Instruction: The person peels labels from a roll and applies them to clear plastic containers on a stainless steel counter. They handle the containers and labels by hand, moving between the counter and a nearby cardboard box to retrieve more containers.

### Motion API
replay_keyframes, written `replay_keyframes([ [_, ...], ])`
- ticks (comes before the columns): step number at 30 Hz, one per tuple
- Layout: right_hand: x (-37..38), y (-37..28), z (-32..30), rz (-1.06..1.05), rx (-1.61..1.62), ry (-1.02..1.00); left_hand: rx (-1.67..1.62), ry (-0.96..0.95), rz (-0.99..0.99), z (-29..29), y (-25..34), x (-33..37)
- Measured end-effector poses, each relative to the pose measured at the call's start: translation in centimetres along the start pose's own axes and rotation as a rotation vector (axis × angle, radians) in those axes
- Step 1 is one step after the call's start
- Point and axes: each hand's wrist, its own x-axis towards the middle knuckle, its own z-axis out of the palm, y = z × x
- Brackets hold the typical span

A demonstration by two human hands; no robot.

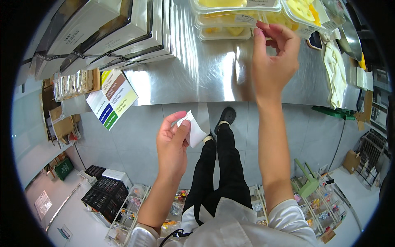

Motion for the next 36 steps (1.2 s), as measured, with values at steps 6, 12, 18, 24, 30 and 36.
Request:
replay_keyframes([
  [6, -1.5, -1.2, 0.3, 0.024, 0.008, -0.038, -0.006, -0.029, 0.011, 0.0, -0.1, 0.0],
  [12, -2.4, -2.3, 0.6, 0.116, 0.094, -0.068, -0.011, -0.035, 0.012, 0.5, 0.1, 0.0],
  [18, -3.3, -2.5, -0.1, 0.217, 0.207, -0.074, 0.016, -0.041, 0.045, 0.9, 0.6, 0.3],
  [24, -7.0, -7.0, -6.0, 0.649, 0.552, -0.677, 0.072, -0.062, 0.141, 1.7, 1.8, 1.2],
  [30, -8.8, -8.0, -8.0, 0.648, 0.434, -0.906, 0.181, -0.063, 0.2, 2.4, 2.7, 1.5],
  [36, -9.0, -8.6, -7.7, 0.764, 0.492, -0.715, 0.126, -0.12, 0.328, 4.4, 2.8, 0.6],
])
